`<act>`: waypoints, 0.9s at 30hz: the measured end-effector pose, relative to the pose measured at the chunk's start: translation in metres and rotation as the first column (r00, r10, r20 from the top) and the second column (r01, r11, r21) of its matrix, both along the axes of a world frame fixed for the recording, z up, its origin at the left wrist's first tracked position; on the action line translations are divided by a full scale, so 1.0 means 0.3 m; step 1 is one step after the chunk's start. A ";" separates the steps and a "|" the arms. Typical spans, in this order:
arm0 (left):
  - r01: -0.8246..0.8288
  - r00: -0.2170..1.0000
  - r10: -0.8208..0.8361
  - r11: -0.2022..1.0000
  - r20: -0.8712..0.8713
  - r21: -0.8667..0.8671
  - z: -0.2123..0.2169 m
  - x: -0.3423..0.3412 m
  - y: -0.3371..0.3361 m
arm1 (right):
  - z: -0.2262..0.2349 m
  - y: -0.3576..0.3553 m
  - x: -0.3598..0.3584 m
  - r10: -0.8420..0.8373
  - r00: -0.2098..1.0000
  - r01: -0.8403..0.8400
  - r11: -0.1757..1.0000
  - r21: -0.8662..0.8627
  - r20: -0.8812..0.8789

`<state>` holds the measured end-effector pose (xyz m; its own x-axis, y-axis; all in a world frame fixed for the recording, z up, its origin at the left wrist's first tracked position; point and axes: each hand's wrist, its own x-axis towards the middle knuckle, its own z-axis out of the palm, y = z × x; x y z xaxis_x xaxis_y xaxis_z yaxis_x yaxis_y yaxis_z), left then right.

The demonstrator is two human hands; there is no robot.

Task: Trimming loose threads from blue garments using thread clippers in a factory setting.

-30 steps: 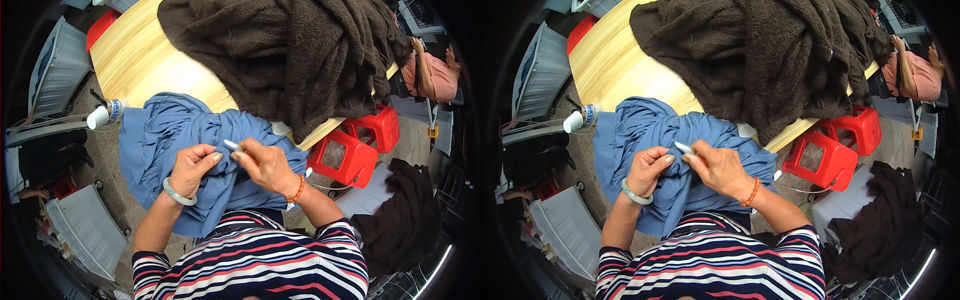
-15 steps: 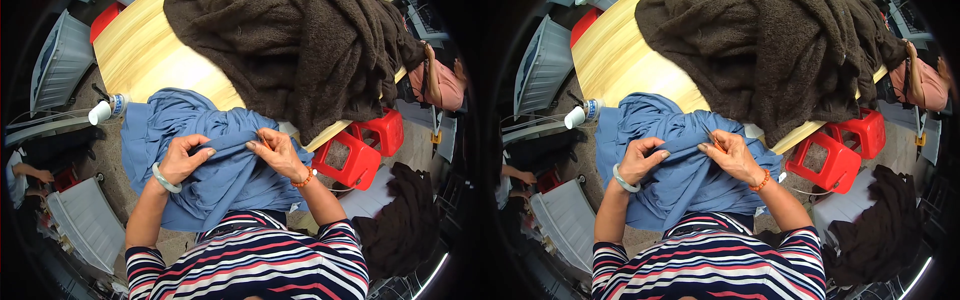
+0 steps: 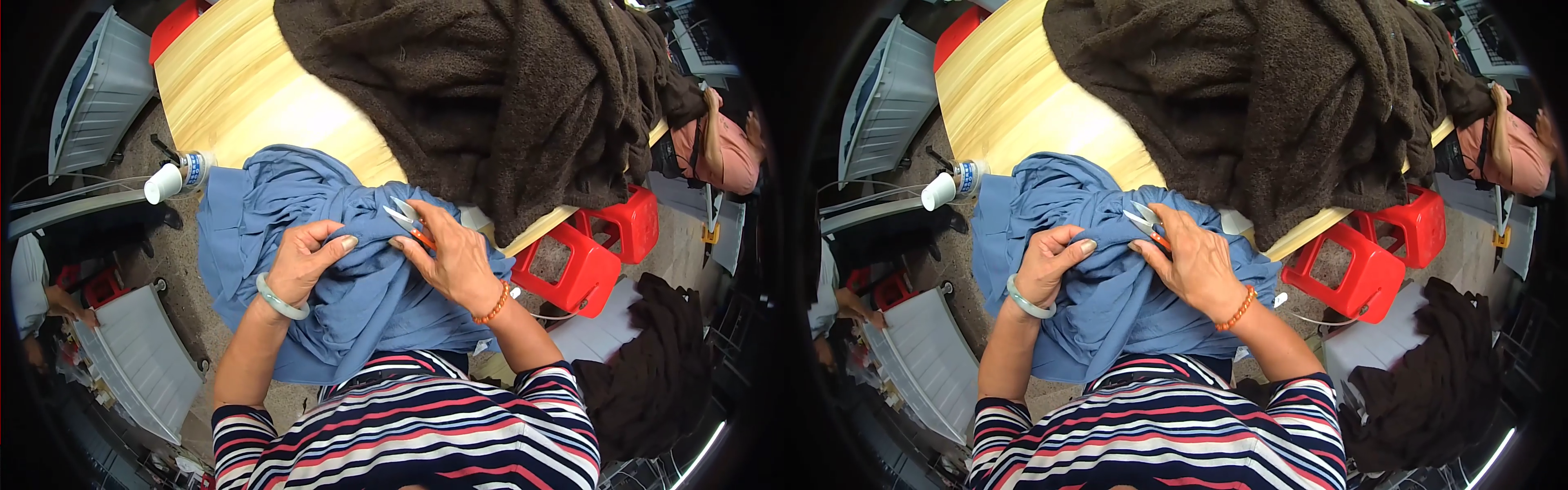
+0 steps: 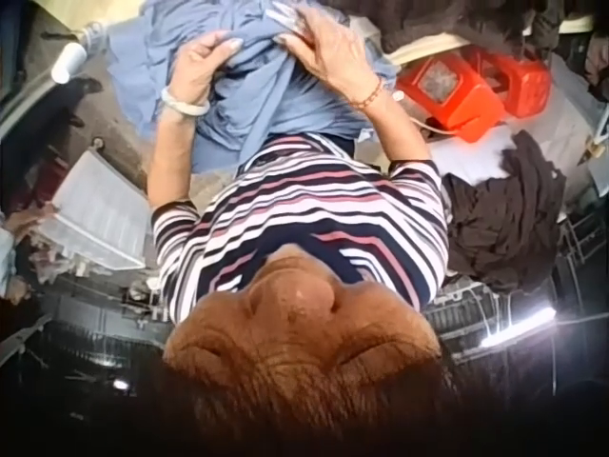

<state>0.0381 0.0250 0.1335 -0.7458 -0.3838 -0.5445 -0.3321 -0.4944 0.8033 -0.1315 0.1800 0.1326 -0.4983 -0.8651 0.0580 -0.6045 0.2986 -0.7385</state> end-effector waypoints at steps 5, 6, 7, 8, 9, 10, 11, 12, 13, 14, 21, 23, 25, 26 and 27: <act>-0.068 0.997 0.069 0.997 -0.031 0.041 0.006 -0.009 0.019 | 0.047 0.007 0.029 0.159 0.985 -0.154 0.985 -0.072 0.069; -0.066 0.997 0.067 0.997 -0.033 0.038 0.006 -0.012 0.021 | 0.053 -0.001 0.038 0.173 0.976 -0.174 0.985 -0.008 0.131; -0.061 0.998 0.061 0.998 -0.025 0.027 0.006 -0.014 0.025 | 0.045 -0.007 0.046 0.184 0.972 -0.189 0.982 0.021 0.147; -0.055 0.998 0.055 0.998 -0.017 0.017 0.005 -0.016 0.029 | 0.036 -0.009 0.049 0.194 0.967 -0.204 0.978 0.050 0.164; -0.056 0.998 0.057 0.998 -0.017 0.014 0.007 -0.015 0.029 | 0.037 -0.013 0.048 0.195 0.967 -0.206 0.978 0.047 0.164; -0.057 0.998 0.058 0.998 -0.032 0.021 0.007 -0.015 0.030 | 0.035 -0.018 0.044 0.214 0.963 -0.228 0.971 0.073 0.161; -0.057 0.997 0.058 0.998 -0.047 0.029 0.004 -0.015 0.032 | 0.033 -0.021 0.041 0.232 0.960 -0.249 0.963 0.101 0.160; -0.059 0.997 0.060 0.998 -0.047 0.027 0.002 -0.013 0.029 | 0.028 -0.023 0.036 0.233 0.959 -0.251 0.963 0.099 0.159; -0.039 0.998 0.040 0.999 -0.038 0.019 -0.003 -0.011 0.026 | 0.017 -0.022 0.029 0.246 0.958 -0.259 0.963 0.078 0.148; -0.020 0.999 0.020 1.000 -0.030 0.012 -0.007 -0.013 0.023 | 0.011 -0.020 0.021 0.258 0.956 -0.268 0.962 0.059 0.137; -0.082 0.996 0.082 0.996 -0.027 0.027 0.008 -0.016 0.018 | 0.033 -0.036 0.031 0.223 0.954 -0.239 0.969 0.061 0.203; 0.006 0.999 -0.002 0.998 0.053 -0.069 0.012 -0.010 0.010 | 0.021 -0.027 0.027 0.226 0.955 -0.244 0.967 0.072 0.192; 0.035 0.999 -0.033 0.981 0.016 -0.190 -0.022 -0.014 0.016 | 0.020 -0.035 0.029 0.180 0.963 -0.194 0.979 0.055 0.203; 0.016 1.000 -0.019 0.990 -0.018 -0.140 -0.031 -0.023 0.023 | 0.017 -0.027 0.025 0.141 0.965 -0.150 0.988 0.023 0.222; 0.029 1.000 -0.027 0.989 0.012 -0.142 -0.059 -0.021 0.027 | -0.004 -0.018 0.026 0.080 0.957 -0.076 0.997 -0.027 0.278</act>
